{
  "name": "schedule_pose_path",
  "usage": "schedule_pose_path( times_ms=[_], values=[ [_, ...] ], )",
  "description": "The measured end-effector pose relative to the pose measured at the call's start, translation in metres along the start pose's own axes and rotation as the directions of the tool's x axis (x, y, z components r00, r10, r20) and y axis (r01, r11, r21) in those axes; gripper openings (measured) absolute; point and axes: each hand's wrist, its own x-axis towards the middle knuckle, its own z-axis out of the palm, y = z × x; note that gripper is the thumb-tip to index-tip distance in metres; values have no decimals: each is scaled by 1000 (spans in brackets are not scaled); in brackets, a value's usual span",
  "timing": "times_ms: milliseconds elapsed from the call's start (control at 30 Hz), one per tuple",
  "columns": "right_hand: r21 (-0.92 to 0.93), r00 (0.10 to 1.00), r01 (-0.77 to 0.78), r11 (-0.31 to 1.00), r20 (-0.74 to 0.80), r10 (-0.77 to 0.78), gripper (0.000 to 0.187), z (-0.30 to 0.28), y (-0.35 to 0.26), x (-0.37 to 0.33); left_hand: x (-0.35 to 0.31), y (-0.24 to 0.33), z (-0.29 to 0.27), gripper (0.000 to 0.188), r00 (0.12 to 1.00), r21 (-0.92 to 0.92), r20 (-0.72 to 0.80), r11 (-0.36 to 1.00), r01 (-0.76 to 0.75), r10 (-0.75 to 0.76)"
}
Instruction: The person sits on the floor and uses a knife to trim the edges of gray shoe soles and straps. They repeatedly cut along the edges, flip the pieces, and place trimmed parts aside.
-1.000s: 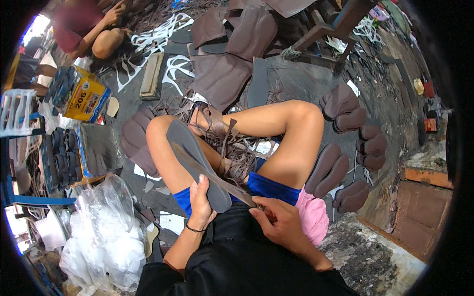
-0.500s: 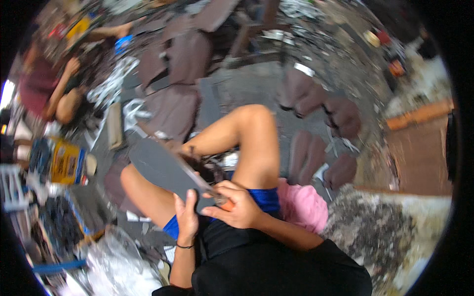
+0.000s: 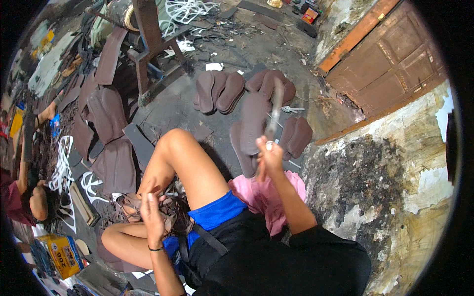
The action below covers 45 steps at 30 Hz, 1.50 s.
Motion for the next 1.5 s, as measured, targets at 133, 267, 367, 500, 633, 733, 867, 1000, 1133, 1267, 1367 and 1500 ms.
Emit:
schedule_pose_path(
  times_ms=[133,267,367,500,633,733,867,1000,1133,1267,1367,1500],
  values=[
    [88,966,-92,992,-232,110,20,-64,24,77,15,-68,-68,40,982,-68,-176,996,57,-68],
    [160,924,-51,986,-367,107,28,-101,22,111,50,-91,-106,39,969,359,-239,933,26,65],
    [91,892,-130,987,-425,156,33,-140,51,119,103,-138,-108,42,981,470,-191,881,58,38],
    [-315,941,-44,948,-332,-67,44,-126,106,68,155,-166,-100,52,963,656,-241,710,254,-122],
    [-451,963,-80,889,-267,-49,46,-78,119,-3,187,-184,-88,81,920,787,-306,479,389,-243],
    [-554,978,63,830,-130,-161,42,-78,149,-34,198,-195,-82,94,903,825,-299,391,408,-310],
    [-654,989,120,747,16,-145,39,-45,131,-48,212,-214,-107,84,890,762,-327,468,447,-317],
    [-636,974,199,746,45,-221,38,-46,115,-50,197,-154,-53,41,926,264,-219,895,360,-308],
    [-243,974,166,956,195,-119,24,13,53,-59,159,-74,-81,39,943,-247,-238,953,173,-233],
    [-20,879,95,995,471,-74,27,68,-24,-86,82,9,-76,40,992,-302,-69,950,82,-108],
    [-37,709,62,997,705,-18,33,115,-65,-129,16,26,-66,42,994,-400,-27,912,86,-105],
    [129,417,197,972,886,-203,34,137,-88,-183,-51,22,-27,54,989,-524,8,842,129,-147]
  ],
)
